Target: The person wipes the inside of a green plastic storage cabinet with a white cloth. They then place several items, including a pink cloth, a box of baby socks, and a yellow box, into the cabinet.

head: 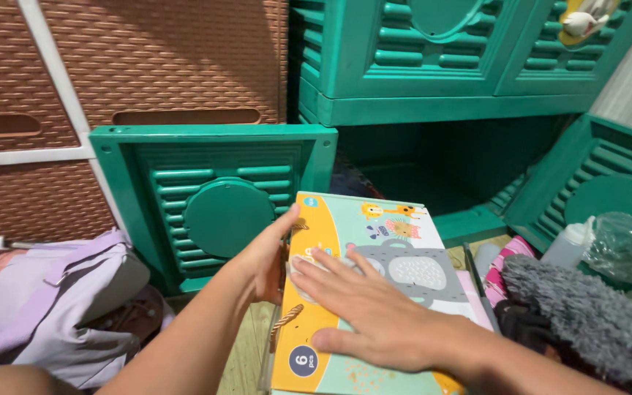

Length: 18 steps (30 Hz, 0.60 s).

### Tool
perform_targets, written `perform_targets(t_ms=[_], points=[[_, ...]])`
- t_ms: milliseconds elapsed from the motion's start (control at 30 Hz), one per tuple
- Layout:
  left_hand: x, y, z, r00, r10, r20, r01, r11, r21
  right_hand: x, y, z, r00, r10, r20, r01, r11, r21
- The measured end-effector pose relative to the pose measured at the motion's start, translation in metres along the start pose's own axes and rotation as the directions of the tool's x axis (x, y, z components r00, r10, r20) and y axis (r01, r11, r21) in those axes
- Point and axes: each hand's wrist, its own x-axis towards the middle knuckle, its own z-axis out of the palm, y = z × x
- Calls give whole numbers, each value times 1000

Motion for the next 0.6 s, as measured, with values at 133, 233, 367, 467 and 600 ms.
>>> perform_targets(t_ms=[133, 233, 367, 467, 600], points=[[4, 2, -2, 996, -43, -81, 35, 995, -97, -1, 49, -8, 936, 342, -76, -346, 938, -32], [11, 1, -2, 995, -64, -80, 49, 982, -181, -3, 97, -19, 815, 573, -88, -576, 818, -7], [23, 1, -1, 999, -23, -40, 17, 989, -147, 5, 107, -15, 769, 633, -83, -633, 773, 35], [24, 4, 1, 999, -51, 2, 51, 993, -109, 28, 69, -10, 872, 483, -74, -480, 875, 58], [17, 10, -1, 988, -144, 62, 146, 989, -25, 26, 6, -9, 989, 133, 62, -135, 990, 40]])
